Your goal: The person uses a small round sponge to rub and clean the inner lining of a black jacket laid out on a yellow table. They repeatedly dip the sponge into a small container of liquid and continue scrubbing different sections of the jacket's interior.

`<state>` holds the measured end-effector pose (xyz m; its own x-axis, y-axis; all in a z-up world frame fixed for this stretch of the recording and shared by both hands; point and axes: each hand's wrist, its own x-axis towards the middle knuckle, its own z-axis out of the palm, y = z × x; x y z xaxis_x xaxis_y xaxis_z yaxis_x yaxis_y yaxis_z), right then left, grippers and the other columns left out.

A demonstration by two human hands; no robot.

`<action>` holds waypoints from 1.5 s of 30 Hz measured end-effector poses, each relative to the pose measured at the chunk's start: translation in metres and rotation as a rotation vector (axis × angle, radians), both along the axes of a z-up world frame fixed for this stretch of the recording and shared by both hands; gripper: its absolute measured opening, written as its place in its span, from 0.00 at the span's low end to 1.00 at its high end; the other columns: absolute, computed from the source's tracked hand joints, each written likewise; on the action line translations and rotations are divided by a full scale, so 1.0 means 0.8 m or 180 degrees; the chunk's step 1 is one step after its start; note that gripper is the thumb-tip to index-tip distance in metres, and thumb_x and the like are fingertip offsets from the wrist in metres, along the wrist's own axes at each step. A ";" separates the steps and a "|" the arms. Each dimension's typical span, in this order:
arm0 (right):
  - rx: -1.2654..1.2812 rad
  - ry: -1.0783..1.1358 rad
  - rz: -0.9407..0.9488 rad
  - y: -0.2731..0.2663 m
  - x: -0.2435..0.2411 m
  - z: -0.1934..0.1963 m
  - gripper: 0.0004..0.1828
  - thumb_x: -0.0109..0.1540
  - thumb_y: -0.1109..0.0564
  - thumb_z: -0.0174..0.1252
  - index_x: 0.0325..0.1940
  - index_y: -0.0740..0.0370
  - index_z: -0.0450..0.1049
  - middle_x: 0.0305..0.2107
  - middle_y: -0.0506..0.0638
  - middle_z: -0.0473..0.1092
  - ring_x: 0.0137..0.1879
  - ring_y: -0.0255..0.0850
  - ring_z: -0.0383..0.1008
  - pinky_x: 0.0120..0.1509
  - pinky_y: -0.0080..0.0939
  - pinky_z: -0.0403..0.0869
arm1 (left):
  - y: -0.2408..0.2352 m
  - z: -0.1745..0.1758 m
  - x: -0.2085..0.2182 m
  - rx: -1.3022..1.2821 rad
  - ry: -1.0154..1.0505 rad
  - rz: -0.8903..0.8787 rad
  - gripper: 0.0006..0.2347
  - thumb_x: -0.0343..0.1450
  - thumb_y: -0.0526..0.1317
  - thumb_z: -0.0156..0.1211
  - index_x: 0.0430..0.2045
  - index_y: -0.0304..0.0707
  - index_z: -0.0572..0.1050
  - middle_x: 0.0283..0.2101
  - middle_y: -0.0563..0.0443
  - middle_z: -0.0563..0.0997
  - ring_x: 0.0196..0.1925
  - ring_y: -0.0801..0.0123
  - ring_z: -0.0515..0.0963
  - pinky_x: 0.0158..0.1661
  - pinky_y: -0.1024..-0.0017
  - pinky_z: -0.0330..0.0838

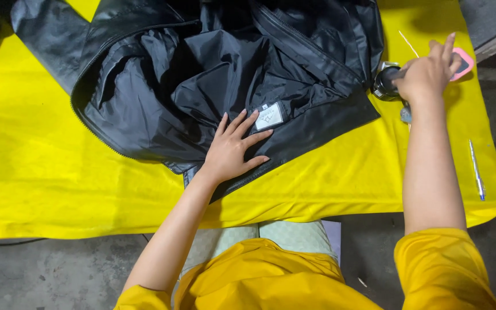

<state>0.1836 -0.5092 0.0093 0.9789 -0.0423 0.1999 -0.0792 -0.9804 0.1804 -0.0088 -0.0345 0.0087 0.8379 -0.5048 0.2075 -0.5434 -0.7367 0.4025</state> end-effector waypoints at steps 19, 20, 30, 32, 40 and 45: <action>0.2670 0.0360 0.0770 0.287 -0.254 0.041 0.25 0.56 0.48 0.75 0.53 0.56 0.77 0.43 0.57 0.74 0.53 0.58 0.76 0.53 0.53 0.76 | 0.023 0.011 -0.026 0.0255 0.0226 0.0533 0.34 0.64 0.67 0.64 0.66 0.61 0.70 0.76 0.46 0.58 0.80 0.46 0.45 0.71 0.39 0.24; 0.2372 0.0223 0.0883 0.293 -0.248 0.026 0.25 0.57 0.42 0.73 0.52 0.55 0.77 0.42 0.54 0.75 0.53 0.55 0.75 0.54 0.54 0.73 | 0.023 0.008 -0.025 0.0269 0.0254 0.0606 0.36 0.63 0.68 0.63 0.66 0.62 0.69 0.76 0.46 0.58 0.80 0.46 0.44 0.71 0.39 0.24; 0.1906 0.0360 0.0839 0.341 -0.226 -0.009 0.23 0.60 0.41 0.69 0.52 0.55 0.77 0.45 0.56 0.74 0.58 0.53 0.68 0.62 0.56 0.63 | 0.025 0.000 -0.019 0.0298 0.0455 0.0739 0.40 0.59 0.72 0.65 0.68 0.67 0.66 0.78 0.48 0.53 0.80 0.46 0.41 0.72 0.42 0.23; 0.2007 0.0491 0.1010 0.353 -0.234 -0.003 0.23 0.58 0.42 0.70 0.51 0.55 0.78 0.45 0.55 0.75 0.58 0.53 0.70 0.62 0.56 0.65 | 0.024 -0.002 -0.020 0.0287 0.0472 0.0728 0.41 0.59 0.72 0.65 0.68 0.67 0.66 0.78 0.47 0.53 0.80 0.46 0.41 0.72 0.41 0.23; 0.2101 0.0260 0.1307 0.371 -0.228 -0.028 0.23 0.53 0.42 0.72 0.46 0.56 0.79 0.40 0.53 0.75 0.55 0.53 0.72 0.61 0.55 0.66 | 0.025 -0.002 -0.019 0.0257 0.0568 0.0710 0.41 0.58 0.72 0.66 0.69 0.66 0.65 0.78 0.46 0.52 0.80 0.44 0.39 0.71 0.40 0.23; 0.2021 0.0111 0.1229 0.382 -0.231 -0.023 0.21 0.55 0.41 0.72 0.45 0.54 0.79 0.41 0.52 0.75 0.55 0.52 0.72 0.62 0.55 0.65 | 0.025 -0.001 -0.018 0.0259 0.0575 0.0714 0.41 0.59 0.72 0.65 0.69 0.66 0.65 0.78 0.46 0.52 0.80 0.44 0.39 0.71 0.39 0.23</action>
<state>-0.0009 -0.2037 -0.0094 0.9528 0.2091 0.2201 0.2876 -0.8538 -0.4340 -0.0235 -0.0146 0.0078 0.9501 -0.3117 0.0114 -0.2884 -0.8641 0.4125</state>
